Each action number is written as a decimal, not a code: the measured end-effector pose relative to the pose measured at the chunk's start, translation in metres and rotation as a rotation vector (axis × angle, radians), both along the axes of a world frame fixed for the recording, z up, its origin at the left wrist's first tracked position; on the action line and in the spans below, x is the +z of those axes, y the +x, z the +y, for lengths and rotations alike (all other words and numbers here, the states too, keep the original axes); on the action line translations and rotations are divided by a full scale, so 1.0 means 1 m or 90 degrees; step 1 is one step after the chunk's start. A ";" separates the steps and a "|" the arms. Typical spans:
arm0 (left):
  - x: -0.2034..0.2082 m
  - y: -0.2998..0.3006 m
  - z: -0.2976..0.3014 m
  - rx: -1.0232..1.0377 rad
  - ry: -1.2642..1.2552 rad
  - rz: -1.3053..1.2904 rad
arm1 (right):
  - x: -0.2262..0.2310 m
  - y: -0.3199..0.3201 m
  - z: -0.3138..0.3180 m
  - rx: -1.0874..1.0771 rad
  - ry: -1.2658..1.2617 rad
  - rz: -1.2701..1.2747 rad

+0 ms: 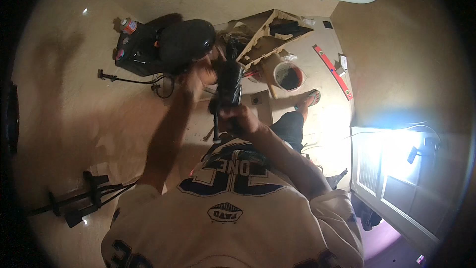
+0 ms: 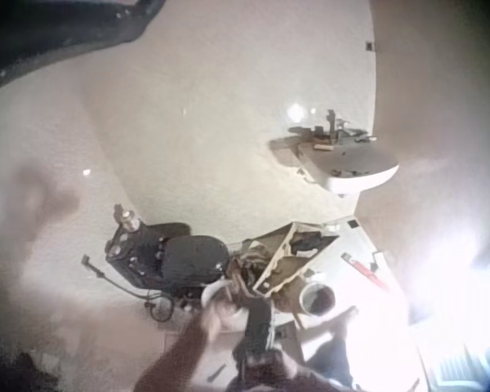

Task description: The person assembles and installs a black shower faucet and hand-held shower head assembly onto a bathroom wall.

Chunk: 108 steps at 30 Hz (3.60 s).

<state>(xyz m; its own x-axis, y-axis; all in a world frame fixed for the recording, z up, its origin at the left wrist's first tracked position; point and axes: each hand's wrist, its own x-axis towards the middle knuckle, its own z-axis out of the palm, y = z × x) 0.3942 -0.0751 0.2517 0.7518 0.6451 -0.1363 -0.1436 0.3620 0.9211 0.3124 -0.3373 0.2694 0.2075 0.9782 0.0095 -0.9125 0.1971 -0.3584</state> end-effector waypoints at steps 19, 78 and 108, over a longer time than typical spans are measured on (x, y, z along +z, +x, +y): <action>-0.019 -0.144 -0.224 -0.374 0.555 0.426 | 0.111 -0.021 -0.033 0.107 -0.167 -1.151; 0.096 -0.123 -0.133 -0.025 0.069 -0.173 | 0.099 0.039 -0.046 0.063 -0.332 -1.120; 0.170 -0.116 -0.154 -0.123 0.086 -0.211 | 0.231 0.069 0.006 -0.443 -0.081 -1.419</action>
<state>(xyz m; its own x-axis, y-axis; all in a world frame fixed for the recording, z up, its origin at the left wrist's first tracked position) 0.2785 -0.2294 0.4214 0.8496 0.4835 0.2105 -0.3823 0.2898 0.8774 0.3813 -0.3311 0.5007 0.1460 0.8054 0.5744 0.9246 0.0955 -0.3689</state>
